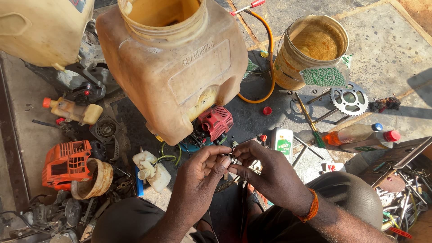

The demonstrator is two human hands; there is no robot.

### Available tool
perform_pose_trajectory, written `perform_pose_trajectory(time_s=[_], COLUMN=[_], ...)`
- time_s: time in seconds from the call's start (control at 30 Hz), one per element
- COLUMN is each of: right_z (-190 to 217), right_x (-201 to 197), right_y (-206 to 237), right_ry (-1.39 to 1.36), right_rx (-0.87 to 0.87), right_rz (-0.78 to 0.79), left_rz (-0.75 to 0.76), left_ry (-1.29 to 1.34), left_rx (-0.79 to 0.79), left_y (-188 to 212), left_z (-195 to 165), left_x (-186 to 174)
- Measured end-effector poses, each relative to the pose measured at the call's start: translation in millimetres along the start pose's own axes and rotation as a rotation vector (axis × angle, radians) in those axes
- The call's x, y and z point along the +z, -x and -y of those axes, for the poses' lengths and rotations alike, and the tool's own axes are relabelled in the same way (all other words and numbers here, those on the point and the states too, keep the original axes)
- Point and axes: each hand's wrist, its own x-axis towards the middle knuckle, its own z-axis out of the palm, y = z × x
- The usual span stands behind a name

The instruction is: The person sits on the ground of a repair yard and works on a small engine component, turning and fitting a small metal part between their fingers for most of the clip. They then set the part down and handle a white plastic fuel tank, fitting a fitting into it.

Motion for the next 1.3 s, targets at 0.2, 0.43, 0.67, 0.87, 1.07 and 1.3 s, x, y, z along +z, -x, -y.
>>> perform_pose_trajectory(time_s=[0.2,0.43,0.67,0.87,1.07,1.3], right_z=[-1,-1,2,1,-1,-10], right_x=[0,1,1,2,2,5], right_y=[-2,-1,-1,-1,-1,-2], right_ry=[0.01,-0.005,-0.024,-0.052,-0.121,-0.292], right_rx=[0.067,0.028,0.039,0.033,0.143,0.127], right_rz=[0.009,0.007,0.013,0.011,0.033,0.021], left_rz=[-0.007,0.001,-0.016,-0.021,-0.028,-0.033], left_ry=[0.002,-0.028,-0.023,0.048,-0.043,-0.001], left_rx=[0.031,0.015,0.012,0.108,0.144,0.183], left_y=[-2,-2,-1,-1,1,0], left_z=[-2,-3,0,3,2,6], left_x=[0,-1,-2,-2,-3,-3])
